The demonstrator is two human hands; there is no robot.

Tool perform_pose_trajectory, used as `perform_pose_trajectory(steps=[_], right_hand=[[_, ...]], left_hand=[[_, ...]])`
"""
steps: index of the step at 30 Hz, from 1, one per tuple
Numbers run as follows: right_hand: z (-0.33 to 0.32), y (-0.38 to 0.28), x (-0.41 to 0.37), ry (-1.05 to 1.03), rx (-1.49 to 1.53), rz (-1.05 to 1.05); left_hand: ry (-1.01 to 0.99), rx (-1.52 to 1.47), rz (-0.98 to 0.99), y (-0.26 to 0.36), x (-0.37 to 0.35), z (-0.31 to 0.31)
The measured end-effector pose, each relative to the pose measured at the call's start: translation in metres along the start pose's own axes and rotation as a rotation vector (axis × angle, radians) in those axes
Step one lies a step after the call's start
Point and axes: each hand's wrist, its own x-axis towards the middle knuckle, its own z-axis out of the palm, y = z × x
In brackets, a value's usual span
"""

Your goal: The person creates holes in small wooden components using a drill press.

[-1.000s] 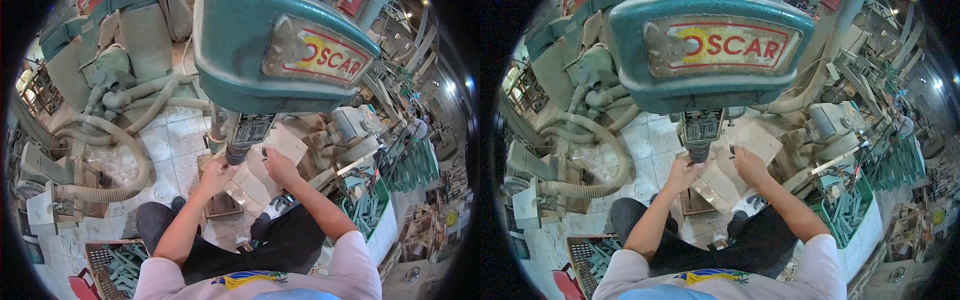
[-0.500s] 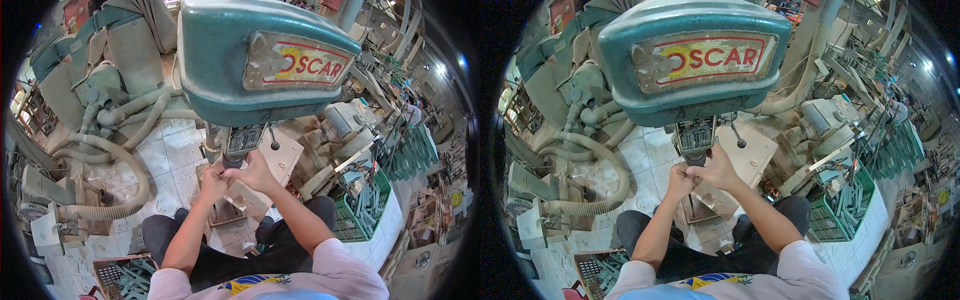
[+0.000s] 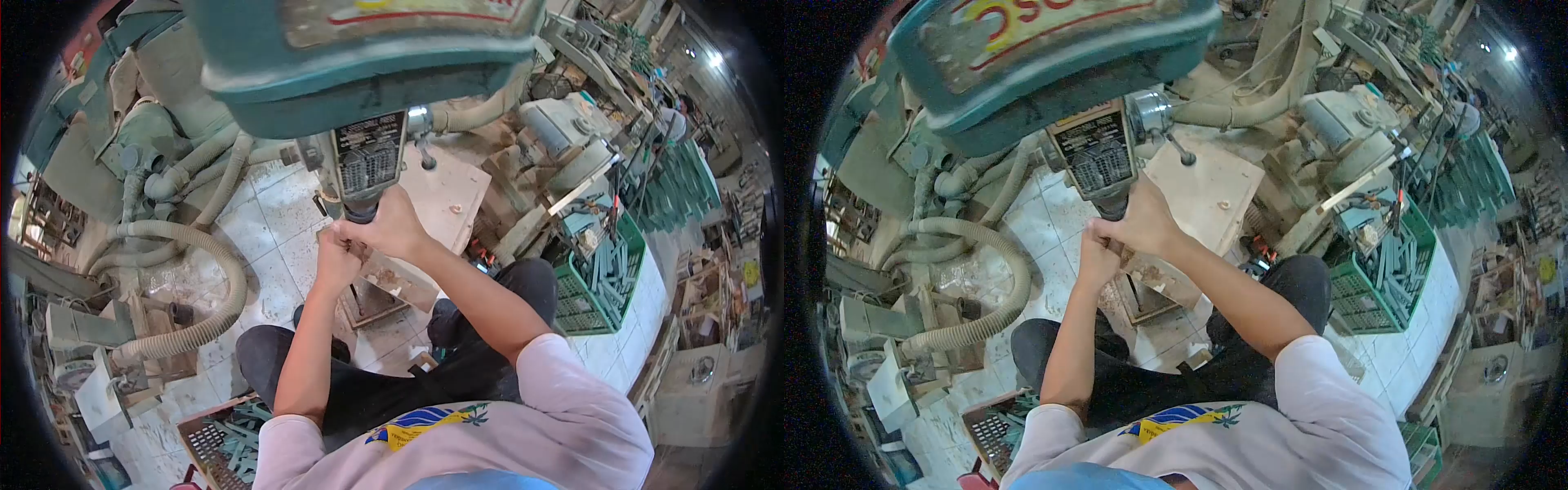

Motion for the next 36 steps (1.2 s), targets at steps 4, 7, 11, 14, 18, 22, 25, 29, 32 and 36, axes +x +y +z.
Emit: perform_pose_trajectory(steps=[4, 7, 11, 14, 18, 22, 25, 29, 32, 36], right_hand=[[-0.005, -0.005, 0.002, -0.093, 0.025, 0.101], [-0.007, 0.004, 0.002, -0.116, 0.022, 0.028], [-0.017, 0.009, -0.008, -0.091, 0.013, -0.041], [-0.024, 0.002, -0.010, -0.112, 0.031, -0.076], [-0.012, -0.001, -0.011, -0.034, 0.015, -0.012], [-0.002, -0.004, -0.014, 0.115, 0.050, 0.017], [0.000, 0.011, -0.014, 0.078, 0.113, -0.023], [-0.031, 0.007, -0.014, -0.235, 0.303, 0.001], [-0.027, 0.015, -0.016, -0.350, 0.294, 0.035], [-0.023, 0.021, -0.050, -0.042, -0.023, -0.042]], left_hand=[[-0.124, 0.125, 0.060, -0.017, 0.004, -0.008], [-0.141, 0.032, -0.097, -0.002, 0.002, -0.010], [-0.331, 0.119, -0.127, -0.023, 0.007, -0.026], [-0.223, 0.122, -0.121, -0.010, 0.003, -0.023], [-0.217, 0.180, -0.139, -0.002, 0.002, -0.024], [-0.192, 0.212, -0.099, -0.006, 0.004, -0.028], [-0.161, 0.234, -0.017, -0.021, 0.005, -0.036], [-0.492, 0.307, -0.165, -0.010, 0.009, -0.046], [-0.496, 0.232, -0.333, 0.014, -0.003, -0.033], [-0.573, 0.122, -0.387, 0.023, -0.015, -0.023]])
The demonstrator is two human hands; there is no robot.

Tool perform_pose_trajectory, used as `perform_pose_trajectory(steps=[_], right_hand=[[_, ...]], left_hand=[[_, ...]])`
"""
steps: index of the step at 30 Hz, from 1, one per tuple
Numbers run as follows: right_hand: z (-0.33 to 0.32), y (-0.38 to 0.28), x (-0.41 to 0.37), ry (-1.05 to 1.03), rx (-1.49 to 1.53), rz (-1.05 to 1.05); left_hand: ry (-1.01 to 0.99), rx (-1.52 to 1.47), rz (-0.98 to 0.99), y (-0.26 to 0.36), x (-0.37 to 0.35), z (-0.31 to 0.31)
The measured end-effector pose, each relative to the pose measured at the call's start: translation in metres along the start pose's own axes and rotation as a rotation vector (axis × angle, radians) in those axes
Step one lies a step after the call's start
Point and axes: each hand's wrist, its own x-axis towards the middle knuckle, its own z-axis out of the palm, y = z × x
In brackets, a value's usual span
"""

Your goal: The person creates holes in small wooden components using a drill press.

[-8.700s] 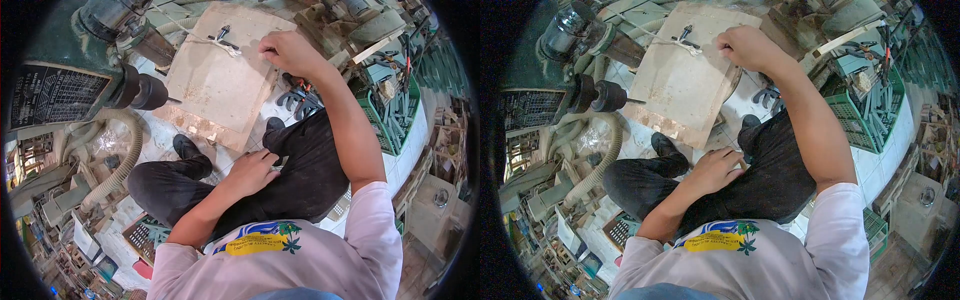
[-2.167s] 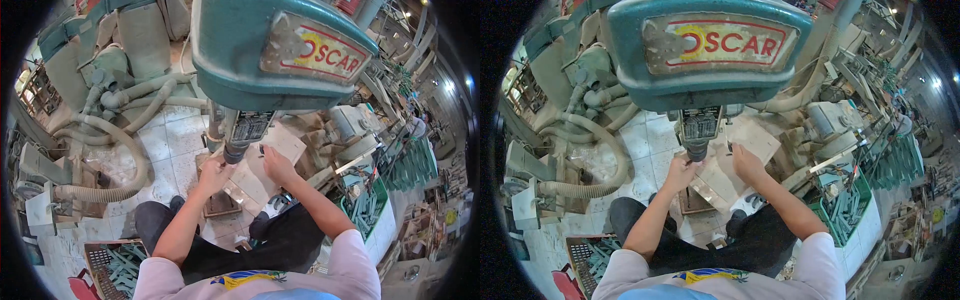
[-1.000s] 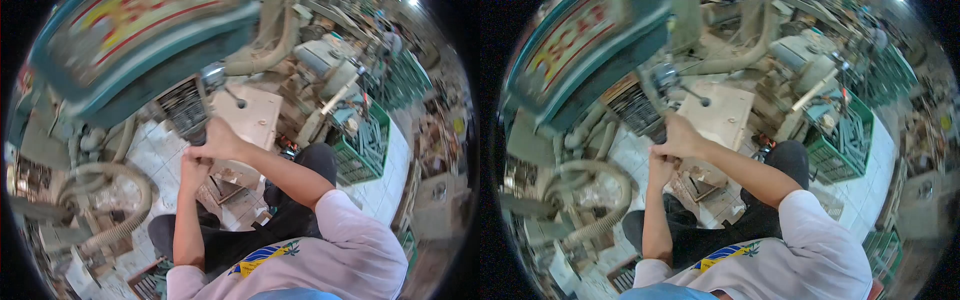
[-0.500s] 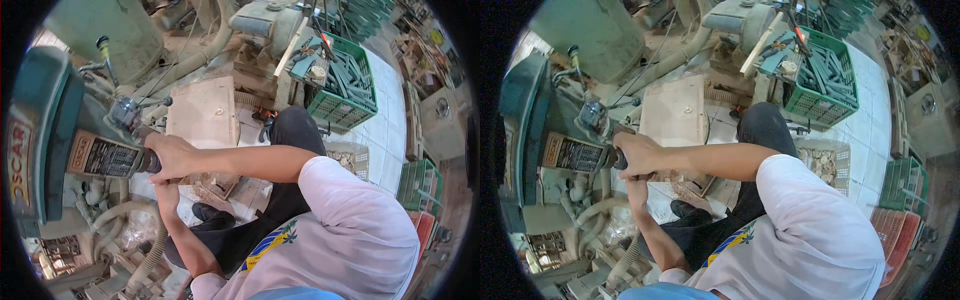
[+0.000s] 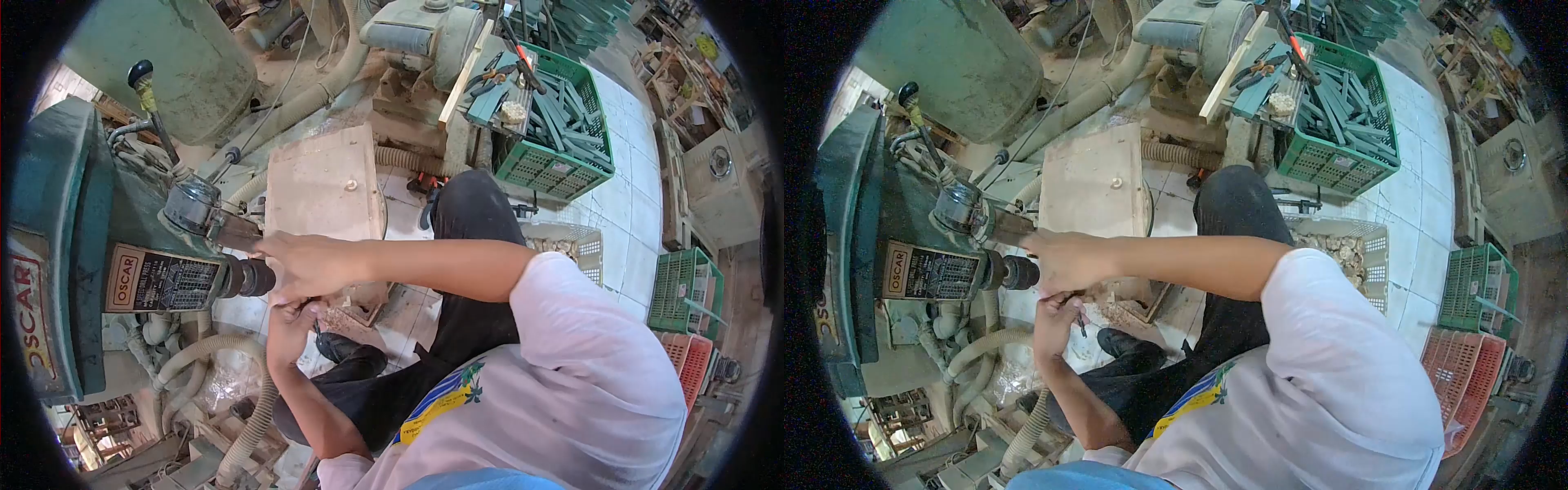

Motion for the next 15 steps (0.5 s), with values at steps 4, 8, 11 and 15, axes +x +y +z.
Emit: perform_pose_trajectory(steps=[4, 8, 11, 15], right_hand=[[-0.052, 0.004, -0.053, -0.361, 0.030, 0.153], [-0.116, 0.002, -0.095, -0.106, 0.140, 0.144], [-0.224, -0.003, -0.104, 0.232, 0.227, 0.488], [-0.371, 0.066, -0.105, 0.785, -0.060, 0.468]], left_hand=[[-0.076, -0.042, 0.110, 0.015, 0.007, 0.037], [-0.039, -0.099, 0.155, 0.027, 0.018, 0.096], [0.049, -0.080, 0.265, 0.036, 0.019, 0.121], [0.010, -0.166, 0.117, 0.004, 0.008, 0.136]])
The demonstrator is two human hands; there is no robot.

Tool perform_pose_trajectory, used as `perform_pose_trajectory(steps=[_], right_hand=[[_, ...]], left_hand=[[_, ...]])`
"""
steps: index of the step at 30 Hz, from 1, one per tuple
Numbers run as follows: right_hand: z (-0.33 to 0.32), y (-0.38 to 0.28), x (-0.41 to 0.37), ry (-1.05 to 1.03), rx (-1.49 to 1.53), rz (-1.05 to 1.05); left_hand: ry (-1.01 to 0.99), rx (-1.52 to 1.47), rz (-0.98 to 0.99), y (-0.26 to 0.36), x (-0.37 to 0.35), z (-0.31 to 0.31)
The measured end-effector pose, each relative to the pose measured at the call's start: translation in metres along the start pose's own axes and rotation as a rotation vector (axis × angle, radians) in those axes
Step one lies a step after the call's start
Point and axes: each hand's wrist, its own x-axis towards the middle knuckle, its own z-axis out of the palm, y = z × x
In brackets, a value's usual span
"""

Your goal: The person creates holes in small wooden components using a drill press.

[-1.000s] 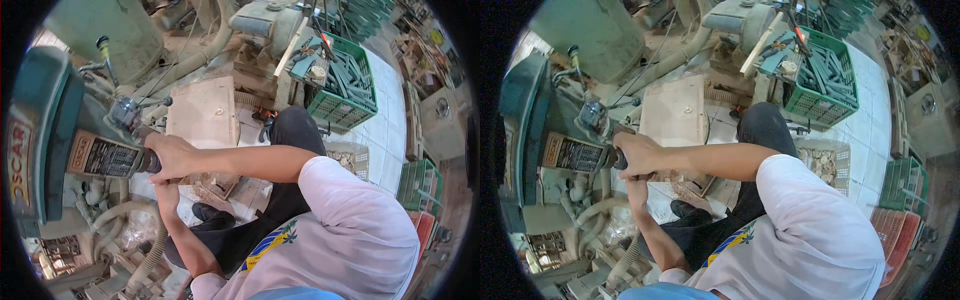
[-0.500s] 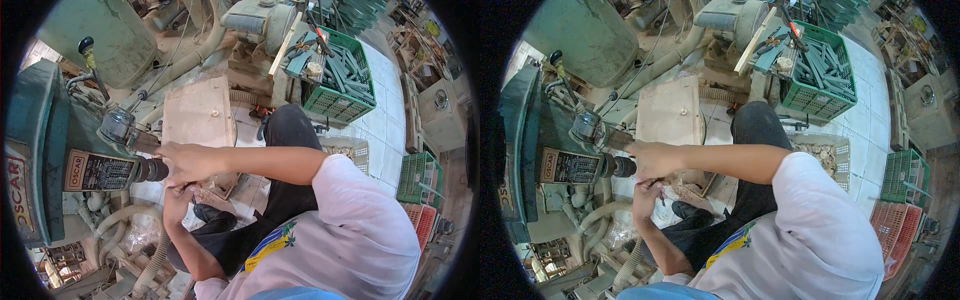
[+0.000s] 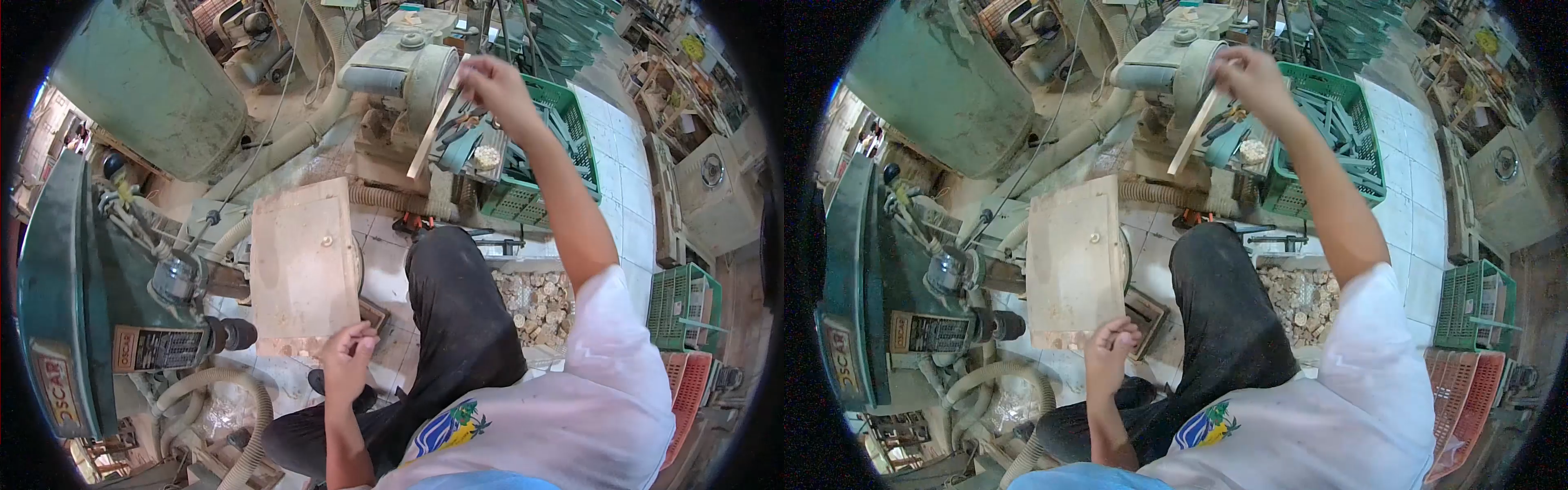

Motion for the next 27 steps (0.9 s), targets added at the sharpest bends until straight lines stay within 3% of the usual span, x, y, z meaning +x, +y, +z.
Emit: perform_pose_trajectory(steps=[2, 3, 4, 6, 10, 12, 13, 14, 16, 17, 18, 21, 23, 25, 27], right_hand=[[-0.028, 0.057, 0.069, 0.150, -0.336, 0.016], [-0.035, 0.085, 0.098, 0.190, -0.534, 0.020], [-0.036, 0.100, 0.113, 0.189, -0.530, 0.016], [-0.033, 0.125, 0.133, 0.164, -0.829, 0.133], [-0.024, 0.149, 0.152, 0.088, -0.954, 0.190], [-0.020, 0.123, 0.135, 0.020, -1.126, 0.111], [-0.027, 0.129, 0.143, -0.247, -1.147, -0.024], [-0.028, 0.125, 0.142, -0.256, -1.149, -0.021], [-0.030, 0.112, 0.137, -0.745, -1.257, -0.096], [-0.030, 0.119, 0.134, -0.712, -1.130, -0.217], [-0.032, 0.123, 0.134, -0.725, -1.129, -0.218], [-0.029, 0.121, 0.136, -0.811, -1.087, -0.491], [-0.025, 0.109, 0.141, -0.939, -1.320, -0.456], [-0.034, 0.133, 0.149, -0.945, -1.325, -0.634], [-0.038, 0.120, 0.138, -0.921, -1.301, -0.668]], left_hand=[[0.017, 0.157, -0.093, -0.013, -0.005, 0.009], [0.027, 0.231, -0.023, -0.015, -0.006, 0.012], [0.031, 0.233, -0.021, -0.014, -0.005, 0.015], [0.060, 0.149, -0.051, -0.012, -0.005, 0.016], [0.003, 0.242, -0.098, -0.011, -0.002, 0.013], [0.020, 0.271, -0.117, -0.015, -0.001, 0.014], [0.021, 0.270, -0.125, -0.015, 0.000, 0.015], [0.062, 0.231, -0.128, -0.015, 0.001, 0.017], [0.106, 0.185, -0.148, -0.016, 0.002, 0.019], [0.111, 0.208, -0.146, -0.014, 0.004, 0.018], [0.118, 0.230, -0.139, -0.013, 0.007, 0.019], [0.134, 0.200, -0.149, -0.012, 0.009, 0.022], [0.153, 0.220, -0.132, -0.011, 0.008, 0.023], [0.167, 0.269, -0.101, -0.002, 0.008, 0.026], [0.151, 0.358, -0.021, -0.002, 0.007, 0.024]])
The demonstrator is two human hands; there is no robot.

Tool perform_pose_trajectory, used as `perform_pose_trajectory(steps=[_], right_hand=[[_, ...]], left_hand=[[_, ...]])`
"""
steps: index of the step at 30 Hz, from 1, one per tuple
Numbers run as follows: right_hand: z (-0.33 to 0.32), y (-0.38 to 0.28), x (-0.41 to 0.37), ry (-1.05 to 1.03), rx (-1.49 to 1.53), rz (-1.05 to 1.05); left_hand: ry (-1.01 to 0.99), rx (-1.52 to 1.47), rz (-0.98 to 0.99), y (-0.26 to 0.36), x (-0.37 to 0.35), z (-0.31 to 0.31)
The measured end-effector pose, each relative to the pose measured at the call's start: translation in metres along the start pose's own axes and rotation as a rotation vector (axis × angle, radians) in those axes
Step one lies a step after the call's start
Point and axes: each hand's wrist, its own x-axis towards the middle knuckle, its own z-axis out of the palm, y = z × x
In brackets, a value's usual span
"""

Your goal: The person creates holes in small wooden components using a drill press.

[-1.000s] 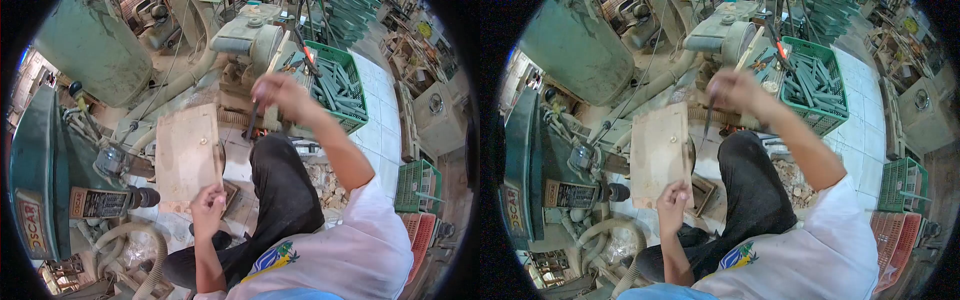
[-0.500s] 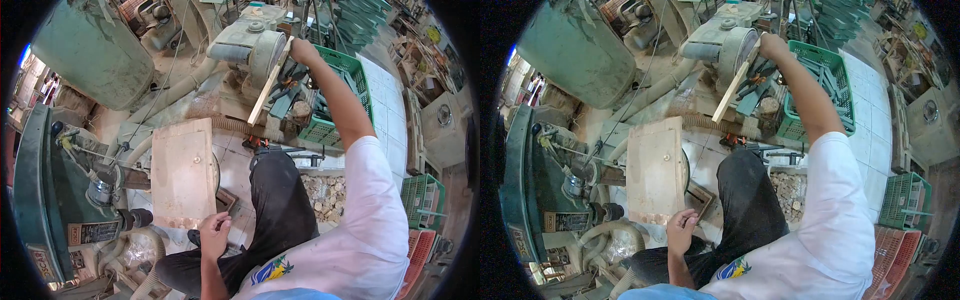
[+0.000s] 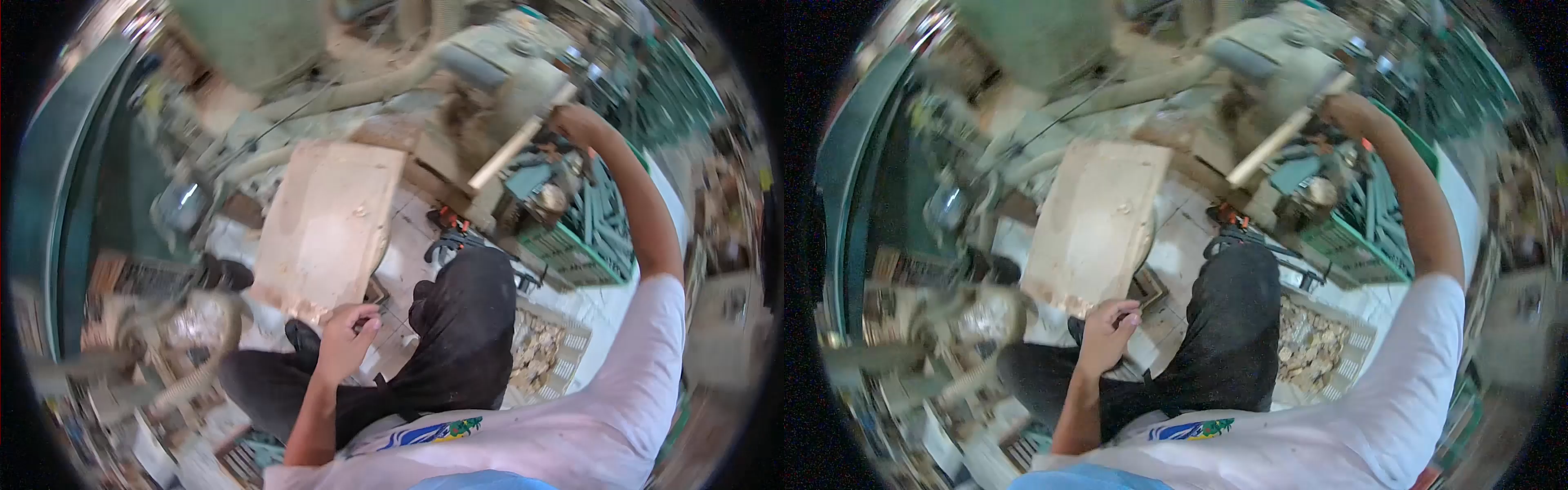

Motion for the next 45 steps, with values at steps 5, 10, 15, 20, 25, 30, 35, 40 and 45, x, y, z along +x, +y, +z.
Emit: perform_pose_trajectory(steps=[5, 10, 15, 20, 25, 30, 35, 40, 45], right_hand=[[-0.033, -0.024, -0.012, 0.268, 0.261, 0.071], [-0.066, -0.085, 0.007, 0.625, 0.577, 0.200], [-0.110, -0.306, 0.048, 0.436, 1.185, -0.117], [-0.097, -0.460, 0.098, -0.033, 1.419, -0.254], [-0.097, -0.481, 0.139, -0.004, 1.275, -0.345], [-0.127, -0.470, 0.143, 0.178, 1.650, -0.337], [-0.166, -0.484, 0.126, 0.182, 1.685, -0.455], [-0.161, -0.488, 0.134, 0.194, 1.547, -0.354], [-0.142, -0.521, 0.134, 0.228, 1.547, -0.302]], left_hand=[[0.037, -0.014, -0.052, 0.010, -0.003, -0.004], [0.068, -0.101, 0.007, 0.003, -0.002, -0.010], [0.197, -0.288, 0.092, 0.012, 0.004, -0.023], [0.352, -0.399, 0.135, -0.009, 0.004, -0.058], [0.436, -0.342, -0.016, -0.033, -0.009, -0.103], [0.449, -0.073, 0.054, -0.036, -0.009, -0.133], [0.497, -0.083, 0.141, -0.052, -0.006, -0.131], [0.468, -0.029, 0.168, -0.053, 0.002, -0.132], [0.613, -0.100, 0.305, -0.064, 0.024, -0.129]])
